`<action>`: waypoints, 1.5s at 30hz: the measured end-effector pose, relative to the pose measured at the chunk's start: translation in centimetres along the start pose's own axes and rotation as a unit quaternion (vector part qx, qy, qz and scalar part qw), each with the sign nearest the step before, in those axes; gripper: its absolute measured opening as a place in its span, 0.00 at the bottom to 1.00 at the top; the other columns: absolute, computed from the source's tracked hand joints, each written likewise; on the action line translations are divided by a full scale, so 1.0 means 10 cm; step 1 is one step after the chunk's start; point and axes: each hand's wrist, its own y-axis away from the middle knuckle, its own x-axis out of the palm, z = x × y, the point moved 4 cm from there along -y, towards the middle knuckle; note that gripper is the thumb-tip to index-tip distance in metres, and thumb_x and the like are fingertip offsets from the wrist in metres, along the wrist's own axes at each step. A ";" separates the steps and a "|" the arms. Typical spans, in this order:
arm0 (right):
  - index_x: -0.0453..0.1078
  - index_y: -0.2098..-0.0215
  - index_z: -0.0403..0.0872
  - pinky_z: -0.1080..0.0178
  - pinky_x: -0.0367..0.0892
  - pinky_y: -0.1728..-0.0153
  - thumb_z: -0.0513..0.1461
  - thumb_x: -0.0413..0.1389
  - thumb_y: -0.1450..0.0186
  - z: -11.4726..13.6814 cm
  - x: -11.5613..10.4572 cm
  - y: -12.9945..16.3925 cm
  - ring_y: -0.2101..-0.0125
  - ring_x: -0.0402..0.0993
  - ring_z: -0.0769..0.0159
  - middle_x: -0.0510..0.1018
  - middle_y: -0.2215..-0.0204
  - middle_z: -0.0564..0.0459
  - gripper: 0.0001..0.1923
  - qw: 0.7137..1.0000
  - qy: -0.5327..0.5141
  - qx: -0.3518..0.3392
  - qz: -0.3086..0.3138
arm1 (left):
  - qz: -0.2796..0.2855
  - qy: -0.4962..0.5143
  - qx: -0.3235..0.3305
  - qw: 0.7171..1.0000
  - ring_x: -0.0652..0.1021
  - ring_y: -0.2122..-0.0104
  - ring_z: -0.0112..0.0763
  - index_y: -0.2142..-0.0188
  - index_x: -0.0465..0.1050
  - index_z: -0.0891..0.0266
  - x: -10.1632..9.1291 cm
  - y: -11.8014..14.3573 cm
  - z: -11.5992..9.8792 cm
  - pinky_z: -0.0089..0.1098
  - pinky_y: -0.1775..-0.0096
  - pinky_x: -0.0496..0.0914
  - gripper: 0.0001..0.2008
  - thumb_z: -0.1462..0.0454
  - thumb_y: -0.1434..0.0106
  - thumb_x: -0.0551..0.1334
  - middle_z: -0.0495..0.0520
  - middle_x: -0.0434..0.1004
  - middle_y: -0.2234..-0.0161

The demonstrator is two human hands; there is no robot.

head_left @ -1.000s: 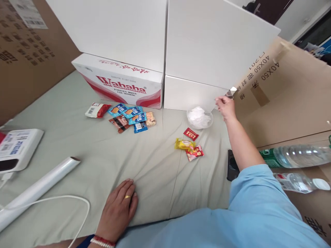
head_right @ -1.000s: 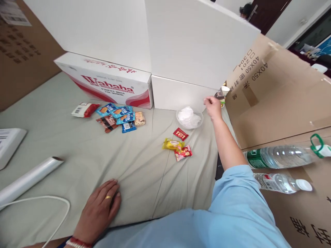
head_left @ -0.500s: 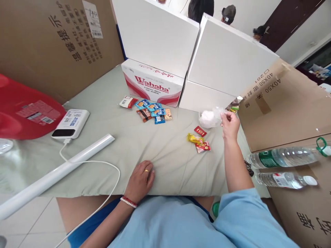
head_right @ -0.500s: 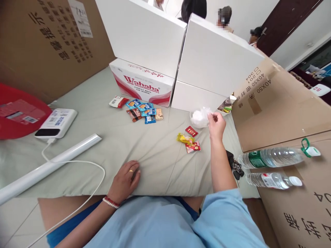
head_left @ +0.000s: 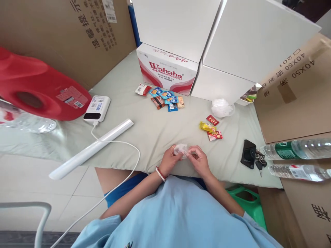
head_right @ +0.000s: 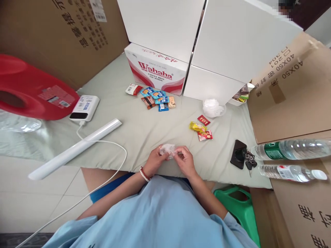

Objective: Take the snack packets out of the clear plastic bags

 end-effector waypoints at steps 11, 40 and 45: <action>0.69 0.70 0.51 0.67 0.61 0.81 0.43 0.72 0.48 -0.21 0.12 -0.13 0.80 0.63 0.71 0.71 0.77 0.60 0.16 0.916 -0.339 0.213 -0.042 | -0.049 0.095 -0.026 0.994 0.73 0.69 0.28 0.66 0.69 0.60 -0.44 0.14 0.04 0.30 0.68 0.69 0.22 0.48 0.46 0.72 0.48 0.71 0.68; 0.72 0.54 0.50 0.64 0.68 0.68 0.50 0.69 0.44 0.17 0.22 0.03 0.68 0.71 0.67 0.78 0.63 0.54 0.23 0.991 0.001 0.070 0.111 | -0.037 0.078 0.053 0.995 0.75 0.70 0.27 0.65 0.75 0.60 -0.17 0.19 -0.14 0.30 0.63 0.69 0.19 0.52 0.48 0.76 0.47 0.77 0.70; 0.73 0.66 0.48 0.66 0.62 0.71 0.52 0.67 0.42 0.27 -0.01 -0.22 0.73 0.65 0.70 0.73 0.73 0.57 0.18 0.995 -0.008 0.077 0.056 | -0.125 0.135 0.058 0.981 0.74 0.73 0.24 0.65 0.74 0.60 -0.45 0.19 -0.08 0.28 0.65 0.68 0.20 0.53 0.50 0.77 0.45 0.76 0.73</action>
